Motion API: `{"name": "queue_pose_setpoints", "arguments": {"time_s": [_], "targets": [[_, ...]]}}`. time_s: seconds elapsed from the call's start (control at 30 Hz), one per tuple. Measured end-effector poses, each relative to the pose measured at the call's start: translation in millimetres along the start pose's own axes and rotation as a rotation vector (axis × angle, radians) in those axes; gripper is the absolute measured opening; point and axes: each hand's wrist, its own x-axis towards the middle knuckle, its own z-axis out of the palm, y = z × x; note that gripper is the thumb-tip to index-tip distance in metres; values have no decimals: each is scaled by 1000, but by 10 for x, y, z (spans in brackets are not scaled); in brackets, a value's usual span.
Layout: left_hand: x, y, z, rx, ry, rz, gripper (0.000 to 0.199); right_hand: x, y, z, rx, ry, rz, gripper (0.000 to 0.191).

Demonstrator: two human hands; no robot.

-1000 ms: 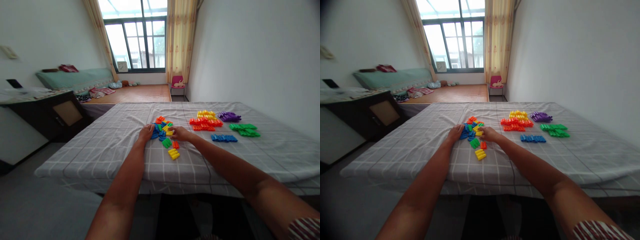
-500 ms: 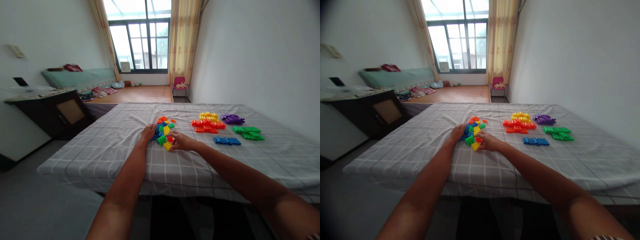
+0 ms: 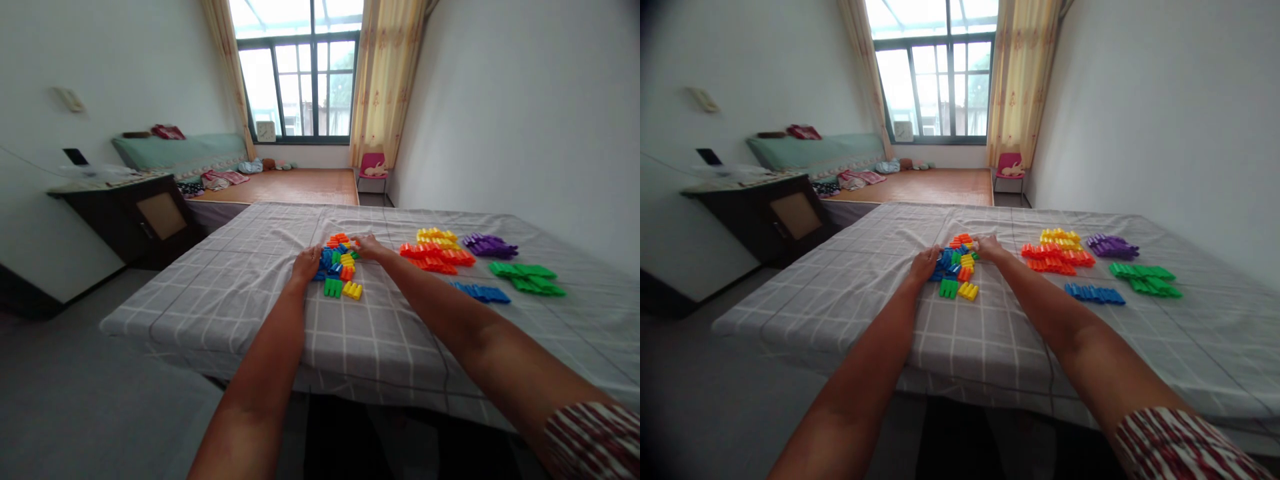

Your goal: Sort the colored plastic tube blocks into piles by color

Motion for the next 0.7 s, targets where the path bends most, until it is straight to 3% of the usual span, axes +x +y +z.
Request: {"name": "queue_pose_setpoints", "arguments": {"time_s": [0.17,0.27,0.4,0.53,0.7], "targets": [[16,-8,11,11,1,5,53,-52,-43,-10,161,-48,-19,20],[27,10,7,13,-8,12,53,-24,-17,-79,220,21,3,23],[26,22,1,16,-15,31,55,158,-4,-57,109,64,13,32],[3,20,-8,39,-12,35,54,385,-63,105,-9,23,-98,51],[-10,30,-9,48,-24,33,51,505,-31,177,-34,-37,-68,43]]}}
